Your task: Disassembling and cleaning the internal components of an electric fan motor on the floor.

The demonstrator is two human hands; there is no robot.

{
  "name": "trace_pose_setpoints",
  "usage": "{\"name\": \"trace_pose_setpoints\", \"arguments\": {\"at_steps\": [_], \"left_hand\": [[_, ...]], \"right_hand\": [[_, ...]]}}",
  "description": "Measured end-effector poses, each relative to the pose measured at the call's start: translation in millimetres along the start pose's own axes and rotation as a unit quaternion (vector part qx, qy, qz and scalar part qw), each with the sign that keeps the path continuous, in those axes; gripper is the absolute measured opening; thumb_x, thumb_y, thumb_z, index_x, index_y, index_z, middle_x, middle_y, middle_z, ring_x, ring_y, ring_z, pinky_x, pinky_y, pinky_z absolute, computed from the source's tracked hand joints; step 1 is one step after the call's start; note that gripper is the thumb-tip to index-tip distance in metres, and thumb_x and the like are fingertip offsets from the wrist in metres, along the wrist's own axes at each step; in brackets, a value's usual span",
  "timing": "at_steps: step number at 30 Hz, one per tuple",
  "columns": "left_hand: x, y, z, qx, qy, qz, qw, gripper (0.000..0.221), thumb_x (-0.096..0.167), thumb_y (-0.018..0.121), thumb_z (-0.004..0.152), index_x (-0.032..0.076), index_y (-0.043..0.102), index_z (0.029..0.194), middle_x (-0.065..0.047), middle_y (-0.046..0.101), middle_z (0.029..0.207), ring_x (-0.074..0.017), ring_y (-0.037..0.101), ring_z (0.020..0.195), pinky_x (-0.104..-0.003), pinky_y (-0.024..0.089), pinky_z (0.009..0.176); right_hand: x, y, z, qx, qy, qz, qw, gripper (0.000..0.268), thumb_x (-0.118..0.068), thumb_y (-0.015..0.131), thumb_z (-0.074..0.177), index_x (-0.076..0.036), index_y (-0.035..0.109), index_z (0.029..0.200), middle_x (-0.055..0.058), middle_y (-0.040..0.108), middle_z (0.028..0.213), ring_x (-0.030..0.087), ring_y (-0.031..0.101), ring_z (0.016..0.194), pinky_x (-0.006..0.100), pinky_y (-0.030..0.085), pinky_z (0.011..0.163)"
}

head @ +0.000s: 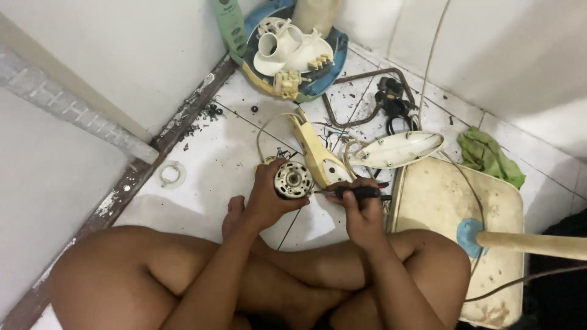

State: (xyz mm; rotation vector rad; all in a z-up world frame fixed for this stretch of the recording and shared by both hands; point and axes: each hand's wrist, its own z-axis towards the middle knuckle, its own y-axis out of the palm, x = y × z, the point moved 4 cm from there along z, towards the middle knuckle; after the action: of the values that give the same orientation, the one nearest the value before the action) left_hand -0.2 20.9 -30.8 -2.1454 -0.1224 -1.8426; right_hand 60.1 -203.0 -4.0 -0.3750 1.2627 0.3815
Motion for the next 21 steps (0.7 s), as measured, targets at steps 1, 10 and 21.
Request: {"name": "trace_pose_setpoints", "arguments": {"at_steps": [1,10,21], "left_hand": [[1,-1,2,0.0,-0.002,0.002,1.0,0.102,0.03,0.102,0.056,0.006,0.05,0.14,-0.021,0.047,0.122,-0.043,0.053,0.126,-0.049,0.042,0.114],[7,5,-2,-0.027,-0.036,0.019,0.999,0.1,0.03,0.1,0.057,0.011,0.049,0.141,-0.019,0.047,0.122,-0.0411,0.053,0.126,-0.049,0.045,0.111],[10,7,-5,-0.02,-0.038,0.009,0.999,0.098,0.029,0.099,0.057,0.013,0.051,0.14,-0.02,0.047,0.122,-0.0453,0.055,0.126,-0.053,0.048,0.107]], "right_hand": [[-1,1,3,0.0,-0.003,0.016,1.0,0.012,-0.007,0.043,0.106,-0.001,0.037,0.115,0.03,0.07,0.106,0.032,0.076,0.095,0.047,0.065,0.086],[-20,9,2,-0.026,-0.042,-0.032,0.998,0.012,-0.007,0.046,0.105,-0.002,0.037,0.112,0.027,0.071,0.104,0.03,0.074,0.095,0.045,0.064,0.084],[-27,12,1,-0.034,-0.092,-0.091,0.991,0.01,-0.006,0.046,0.105,-0.001,0.039,0.11,0.024,0.071,0.1,0.03,0.075,0.089,0.042,0.061,0.081]]}}
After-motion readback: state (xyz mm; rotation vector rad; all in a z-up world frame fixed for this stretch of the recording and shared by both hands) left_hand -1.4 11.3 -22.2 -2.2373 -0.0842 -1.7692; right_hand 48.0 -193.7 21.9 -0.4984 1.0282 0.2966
